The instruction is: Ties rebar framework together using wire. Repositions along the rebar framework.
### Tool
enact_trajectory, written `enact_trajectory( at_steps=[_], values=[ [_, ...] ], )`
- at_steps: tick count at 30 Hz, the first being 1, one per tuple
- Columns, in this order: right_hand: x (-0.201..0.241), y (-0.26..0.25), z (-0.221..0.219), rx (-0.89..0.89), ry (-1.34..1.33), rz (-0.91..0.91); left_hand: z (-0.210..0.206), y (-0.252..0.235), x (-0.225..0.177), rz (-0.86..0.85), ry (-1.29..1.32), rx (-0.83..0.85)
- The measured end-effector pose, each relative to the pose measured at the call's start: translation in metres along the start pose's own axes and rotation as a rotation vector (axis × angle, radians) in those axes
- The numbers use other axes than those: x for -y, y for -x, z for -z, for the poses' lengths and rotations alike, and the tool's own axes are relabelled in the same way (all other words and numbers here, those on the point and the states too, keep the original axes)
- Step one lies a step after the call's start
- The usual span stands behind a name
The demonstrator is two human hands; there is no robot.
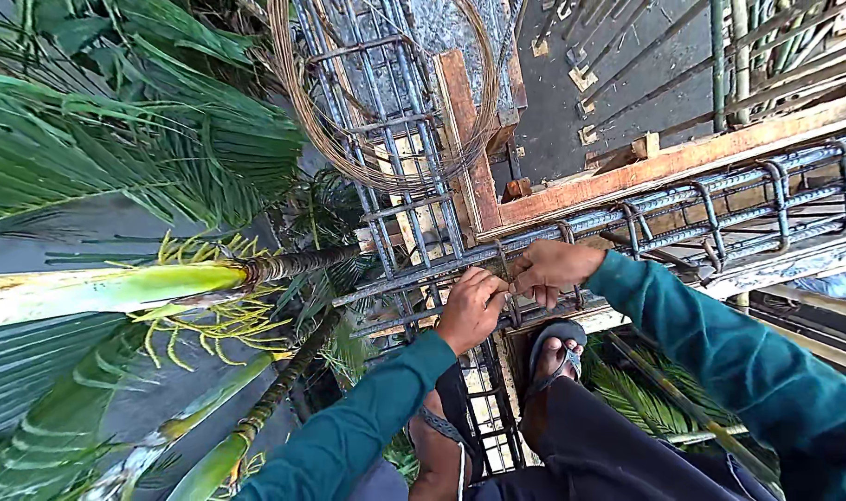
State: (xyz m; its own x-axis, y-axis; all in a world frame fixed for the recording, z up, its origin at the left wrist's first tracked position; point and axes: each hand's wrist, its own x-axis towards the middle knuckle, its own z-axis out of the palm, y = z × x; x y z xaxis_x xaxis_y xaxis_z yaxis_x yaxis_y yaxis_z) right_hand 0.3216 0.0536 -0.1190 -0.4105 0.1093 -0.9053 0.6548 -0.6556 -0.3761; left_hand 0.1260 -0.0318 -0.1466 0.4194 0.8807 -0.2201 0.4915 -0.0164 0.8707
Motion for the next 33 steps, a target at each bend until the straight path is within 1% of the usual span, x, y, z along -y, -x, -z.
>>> enact_trajectory(
  at_steps=[2, 6, 9, 13, 16, 19, 22, 24, 26, 28, 32, 33],
  values=[
    [0.005, -0.001, 0.000, 0.014, -0.021, -0.049, 0.001, 0.000, 0.000, 0.020, 0.018, 0.005],
    [0.005, -0.003, -0.008, -0.049, 0.000, -0.074, 0.000, -0.001, -0.002, 0.062, 0.031, -0.006],
    [0.001, 0.000, -0.013, -0.121, 0.069, -0.042, -0.001, -0.002, -0.004, 0.084, 0.009, -0.003],
    [-0.009, 0.008, -0.020, -0.218, 0.242, 0.115, 0.002, -0.002, -0.006, 0.097, -0.039, -0.017],
    [-0.018, 0.009, -0.020, -0.275, 0.374, 0.266, 0.006, -0.004, -0.007, 0.055, -0.097, -0.010],
    [-0.031, 0.007, -0.023, -0.364, 0.450, 0.427, 0.012, -0.010, -0.007, -0.019, -0.141, 0.030],
    [-0.041, 0.004, -0.031, -0.479, 0.483, 0.569, 0.020, -0.019, -0.009, -0.112, -0.211, 0.126],
    [-0.044, 0.002, -0.037, -0.543, 0.471, 0.615, 0.029, -0.030, -0.011, -0.194, -0.289, 0.230],
    [-0.049, 0.001, -0.046, -0.620, 0.444, 0.630, 0.035, -0.043, -0.009, -0.319, -0.365, 0.318],
    [-0.053, 0.000, -0.058, -0.726, 0.406, 0.619, 0.040, -0.056, -0.012, -0.405, -0.443, 0.416],
    [-0.055, -0.007, -0.086, -0.964, 0.358, 0.560, 0.049, -0.078, -0.029, -0.472, -0.598, 0.631],
    [-0.054, -0.007, -0.090, -0.999, 0.360, 0.537, 0.050, -0.084, -0.034, -0.478, -0.624, 0.696]
  ],
)
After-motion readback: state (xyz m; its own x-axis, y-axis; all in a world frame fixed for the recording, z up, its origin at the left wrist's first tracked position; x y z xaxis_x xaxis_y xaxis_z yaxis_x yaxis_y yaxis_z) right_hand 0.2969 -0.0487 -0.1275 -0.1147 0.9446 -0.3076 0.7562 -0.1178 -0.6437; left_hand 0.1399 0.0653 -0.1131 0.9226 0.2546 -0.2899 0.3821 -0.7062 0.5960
